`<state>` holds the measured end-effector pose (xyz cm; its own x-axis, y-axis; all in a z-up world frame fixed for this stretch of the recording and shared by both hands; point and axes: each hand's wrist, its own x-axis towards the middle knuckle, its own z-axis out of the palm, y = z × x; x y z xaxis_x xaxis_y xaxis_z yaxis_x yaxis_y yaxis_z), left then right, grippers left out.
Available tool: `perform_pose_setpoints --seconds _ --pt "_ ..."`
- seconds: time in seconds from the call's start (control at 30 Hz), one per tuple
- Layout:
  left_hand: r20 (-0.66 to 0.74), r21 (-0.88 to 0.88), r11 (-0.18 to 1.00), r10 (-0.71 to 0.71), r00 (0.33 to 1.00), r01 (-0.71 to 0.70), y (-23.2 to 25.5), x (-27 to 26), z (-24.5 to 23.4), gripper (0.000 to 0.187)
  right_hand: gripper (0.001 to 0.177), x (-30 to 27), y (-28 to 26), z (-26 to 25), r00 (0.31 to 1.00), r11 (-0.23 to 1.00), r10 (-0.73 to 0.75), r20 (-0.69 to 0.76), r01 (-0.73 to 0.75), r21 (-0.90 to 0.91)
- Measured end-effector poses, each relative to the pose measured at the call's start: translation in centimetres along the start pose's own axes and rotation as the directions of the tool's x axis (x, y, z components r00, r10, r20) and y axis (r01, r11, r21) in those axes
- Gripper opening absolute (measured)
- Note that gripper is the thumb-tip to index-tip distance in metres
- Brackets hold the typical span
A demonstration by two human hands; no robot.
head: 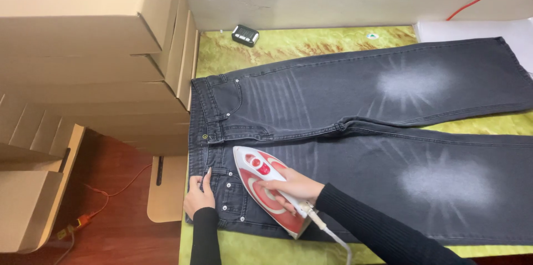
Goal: Ironing a pair of black jeans on a flat surface using a steam iron.
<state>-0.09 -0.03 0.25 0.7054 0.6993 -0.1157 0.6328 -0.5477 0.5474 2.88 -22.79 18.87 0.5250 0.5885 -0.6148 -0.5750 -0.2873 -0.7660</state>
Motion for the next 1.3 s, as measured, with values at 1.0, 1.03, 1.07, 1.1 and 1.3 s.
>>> perform_pose_setpoints --seconds 1.0,1.03,1.07,1.1,1.3 --pt "-0.041 -0.003 1.0 0.021 0.999 -0.021 -0.2 -0.2 0.3 0.042 0.027 -4.8 6.7 -5.5 0.979 0.94 -0.023 -0.202 0.09 0.33" --pt "-0.039 -0.004 1.0 0.021 0.999 -0.021 -0.3 -0.1 0.5 0.042 0.027 -4.6 6.3 -4.8 0.979 0.94 -0.022 -0.203 0.09 0.33" --pt "-0.049 -0.006 0.999 0.036 0.998 -0.037 -0.5 0.0 0.7 0.041 0.028 -4.5 5.9 -4.2 0.984 0.953 -0.015 -0.177 0.068 0.296" --pt "-0.06 -0.007 0.999 0.051 0.997 -0.052 -0.7 0.1 0.7 0.041 0.029 -4.3 5.5 -3.4 0.989 0.964 -0.008 -0.149 0.047 0.262" --pt "-0.013 -0.025 1.0 0.014 1.0 -0.014 0.0 -0.3 0.1 0.041 0.034 -2.8 2.4 -1.4 0.993 0.995 -0.058 0.106 0.067 -0.075"
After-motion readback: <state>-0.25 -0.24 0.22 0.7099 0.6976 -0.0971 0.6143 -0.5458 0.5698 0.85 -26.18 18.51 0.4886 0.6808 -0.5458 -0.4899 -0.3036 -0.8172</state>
